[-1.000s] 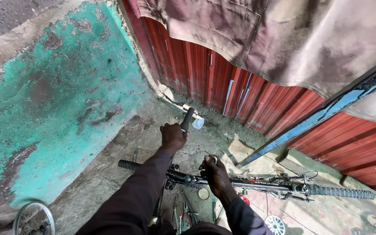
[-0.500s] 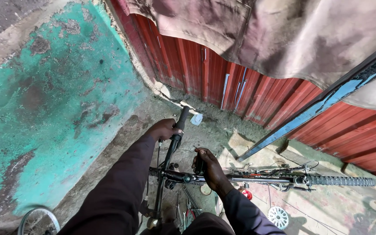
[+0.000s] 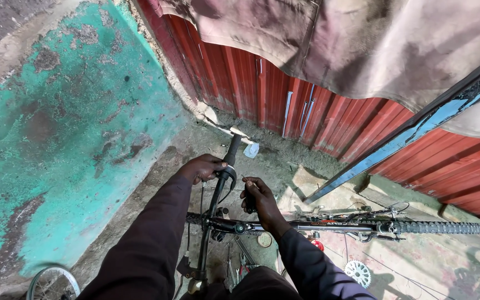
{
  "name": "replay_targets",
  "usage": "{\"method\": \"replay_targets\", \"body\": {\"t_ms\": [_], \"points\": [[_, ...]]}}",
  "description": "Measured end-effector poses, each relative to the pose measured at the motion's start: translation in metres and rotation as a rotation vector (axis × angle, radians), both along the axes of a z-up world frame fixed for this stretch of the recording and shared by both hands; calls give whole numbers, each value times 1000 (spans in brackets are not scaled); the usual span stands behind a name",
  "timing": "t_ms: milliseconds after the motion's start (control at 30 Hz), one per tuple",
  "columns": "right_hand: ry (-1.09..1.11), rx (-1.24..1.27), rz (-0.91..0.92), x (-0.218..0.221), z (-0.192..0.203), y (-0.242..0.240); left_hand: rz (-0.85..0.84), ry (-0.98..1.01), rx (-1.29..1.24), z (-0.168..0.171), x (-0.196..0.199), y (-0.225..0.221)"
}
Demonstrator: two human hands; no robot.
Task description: Tightening the stem bolts and adjusting the handlebars of a bicycle using a wrench
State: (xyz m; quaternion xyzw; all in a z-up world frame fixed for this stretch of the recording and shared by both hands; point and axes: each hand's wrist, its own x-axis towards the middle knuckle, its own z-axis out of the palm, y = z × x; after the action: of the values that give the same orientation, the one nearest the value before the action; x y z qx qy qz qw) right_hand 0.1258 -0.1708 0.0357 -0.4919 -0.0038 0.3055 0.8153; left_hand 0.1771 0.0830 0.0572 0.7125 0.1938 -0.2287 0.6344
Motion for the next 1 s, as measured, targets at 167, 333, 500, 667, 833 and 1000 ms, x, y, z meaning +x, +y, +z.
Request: {"method": "replay_targets", "body": {"t_ms": [167,333,500,667,833,1000], "points": [[-29,-47,6,0,6,3,43,-9,-8,-1,1,-8],[-26,-41,6,-1,5,6,86,-43,45,1,-1,-16],[-19,-25,4,-1,4,5,102,-76,113,-13,-2,-15],[73,234,56,7,-13,-4,111,-347,834,6,-15,-33],[222,537,-75,9,12,-11,242,-874,731,39,-65,-93],[282,652,-106,19,11,-18,107,-939,558,64,-104,-133]]}}
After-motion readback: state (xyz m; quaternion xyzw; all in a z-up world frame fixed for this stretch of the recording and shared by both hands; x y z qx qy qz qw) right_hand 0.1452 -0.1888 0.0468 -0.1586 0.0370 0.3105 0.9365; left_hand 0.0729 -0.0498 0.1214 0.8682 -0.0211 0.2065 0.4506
